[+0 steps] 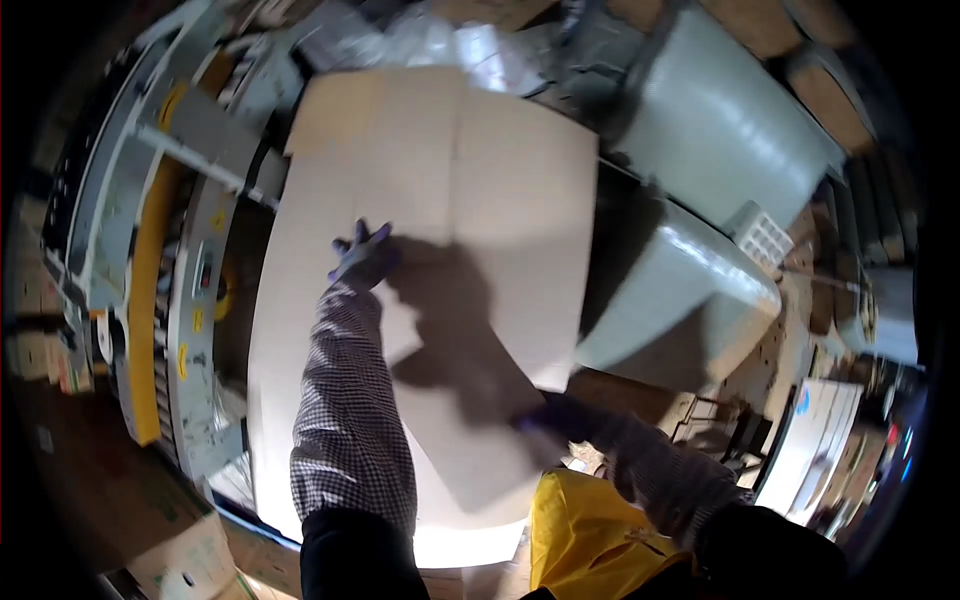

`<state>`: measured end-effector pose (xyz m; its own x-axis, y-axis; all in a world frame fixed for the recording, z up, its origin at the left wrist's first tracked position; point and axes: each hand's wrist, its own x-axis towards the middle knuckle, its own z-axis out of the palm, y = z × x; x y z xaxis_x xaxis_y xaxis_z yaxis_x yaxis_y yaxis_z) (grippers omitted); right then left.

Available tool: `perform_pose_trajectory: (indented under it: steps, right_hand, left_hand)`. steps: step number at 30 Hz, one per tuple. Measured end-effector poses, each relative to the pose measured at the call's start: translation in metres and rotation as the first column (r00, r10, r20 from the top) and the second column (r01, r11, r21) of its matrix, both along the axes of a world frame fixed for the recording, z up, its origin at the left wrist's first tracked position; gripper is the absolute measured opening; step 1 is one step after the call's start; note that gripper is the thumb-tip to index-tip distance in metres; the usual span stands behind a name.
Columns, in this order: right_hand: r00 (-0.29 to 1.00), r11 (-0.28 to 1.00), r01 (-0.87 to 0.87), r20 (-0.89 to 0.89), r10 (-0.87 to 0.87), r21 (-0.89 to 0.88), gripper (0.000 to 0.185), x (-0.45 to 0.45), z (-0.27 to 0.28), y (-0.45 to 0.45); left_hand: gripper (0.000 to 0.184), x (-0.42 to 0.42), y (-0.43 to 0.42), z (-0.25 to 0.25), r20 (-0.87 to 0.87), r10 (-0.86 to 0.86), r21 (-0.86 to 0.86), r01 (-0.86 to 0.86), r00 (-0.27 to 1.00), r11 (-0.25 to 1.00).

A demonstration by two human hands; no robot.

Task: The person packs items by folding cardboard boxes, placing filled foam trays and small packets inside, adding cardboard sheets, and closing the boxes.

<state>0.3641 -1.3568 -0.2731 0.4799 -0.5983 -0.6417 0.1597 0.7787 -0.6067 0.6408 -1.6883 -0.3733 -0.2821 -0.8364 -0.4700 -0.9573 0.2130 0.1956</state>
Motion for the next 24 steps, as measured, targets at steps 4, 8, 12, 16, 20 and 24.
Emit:
perform_pose_trajectory:
  steps: [4, 8, 12, 16, 20, 24]
  right_hand:
    - [0.882, 0.979, 0.196, -0.425, -0.204, -0.062, 0.062, -0.081, 0.094, 0.139]
    - [0.670, 0.679, 0.721, -0.381, -0.637, 0.134, 0.060, -0.153, 0.254, 0.238]
    - [0.186, 0.273, 0.832, -0.221, -0.957, -0.482, 0.046, -0.140, 0.203, 0.398]
    - [-0.090, -0.104, 0.951, 0.062, -0.994, -0.292, 0.053, -0.125, 0.283, 0.618]
    - [-0.686, -0.657, 0.708, -0.031, -0.727, -0.259, 0.057, -0.085, 0.228, 0.861]
    - [-0.833, -0.690, 0.528, -0.458, -0.309, -0.495, 0.056, 0.030, 0.225, 1.039]
  left_hand:
    - [0.028, -0.052, 0.039, 0.098, -0.441, -0.137, -0.070, 0.118, 0.887, 0.991]
    - [0.036, -0.227, 0.268, 0.198, -0.848, 0.302, 0.381, 0.104, 0.435, 0.919]
    - [0.051, -0.288, 0.539, 0.261, -0.663, 0.578, 0.746, 0.351, 0.476, 0.566]
    - [0.055, -0.369, 0.718, 0.298, -0.867, 0.244, 0.499, 0.777, 0.436, 0.384]
    - [0.052, -0.427, 0.900, 0.336, -0.840, 0.166, 0.536, 0.837, 0.516, 0.110]
    - [0.053, -0.474, 1.083, 0.367, -0.814, -0.030, 0.580, 0.808, 0.580, -0.101]
